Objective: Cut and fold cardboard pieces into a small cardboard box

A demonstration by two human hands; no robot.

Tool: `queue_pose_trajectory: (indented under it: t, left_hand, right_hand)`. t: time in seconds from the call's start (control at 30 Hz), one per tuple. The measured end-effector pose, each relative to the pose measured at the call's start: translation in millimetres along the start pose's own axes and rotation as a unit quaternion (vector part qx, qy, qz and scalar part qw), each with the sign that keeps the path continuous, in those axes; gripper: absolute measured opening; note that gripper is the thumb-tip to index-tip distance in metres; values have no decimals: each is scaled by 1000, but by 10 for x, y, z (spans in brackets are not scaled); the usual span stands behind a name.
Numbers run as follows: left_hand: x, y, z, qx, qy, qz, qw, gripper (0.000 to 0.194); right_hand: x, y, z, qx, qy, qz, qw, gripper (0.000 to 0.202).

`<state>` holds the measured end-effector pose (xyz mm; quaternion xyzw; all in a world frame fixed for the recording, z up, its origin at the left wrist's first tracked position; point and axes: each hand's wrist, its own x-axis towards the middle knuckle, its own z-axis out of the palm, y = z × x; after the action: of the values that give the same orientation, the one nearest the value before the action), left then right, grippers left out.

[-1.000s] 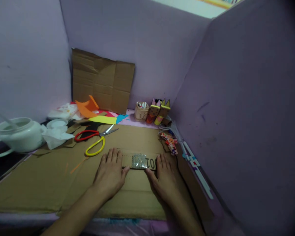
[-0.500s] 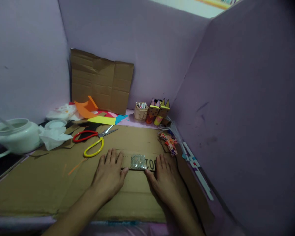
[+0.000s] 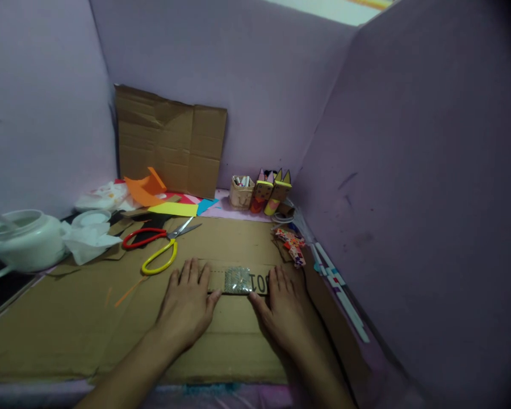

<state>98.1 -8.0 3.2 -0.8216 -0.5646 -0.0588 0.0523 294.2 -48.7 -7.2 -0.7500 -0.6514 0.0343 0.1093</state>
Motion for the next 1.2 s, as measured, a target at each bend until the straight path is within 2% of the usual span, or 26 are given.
queue_pose_trajectory:
  t: [0.43, 0.73, 0.87, 0.93, 1.0, 1.1, 1.2]
  left_hand:
    - [-1, -3, 12, 0, -1, -1, 1000, 53]
    - [6, 27, -22, 24, -15, -6, 1000, 54]
    - [48, 21, -79, 42, -25, 37, 998, 54]
    - [81, 3, -85, 39, -37, 72, 996, 55]
    - [114, -20, -60, 23, -50, 104, 993, 54]
    - [152, -59, 20, -21, -68, 152, 986, 51]
    - [162, -109, 90, -50, -54, 169, 983, 51]
  right_hand:
    - [5, 18, -1, 42, -13, 7, 999, 72]
    - [15, 52, 34, 28, 4, -6, 1000, 73]
    - [-9, 24, -7, 12, 26, -14, 999, 68]
    - [-15, -68, -50, 10, 39, -44, 998, 57]
    - [-1, -214, -81, 33, 26, -118, 992, 49]
    - [55, -443, -78, 86, -39, -210, 973, 56]
    - [95, -543, -39, 88, -65, -229, 967, 65]
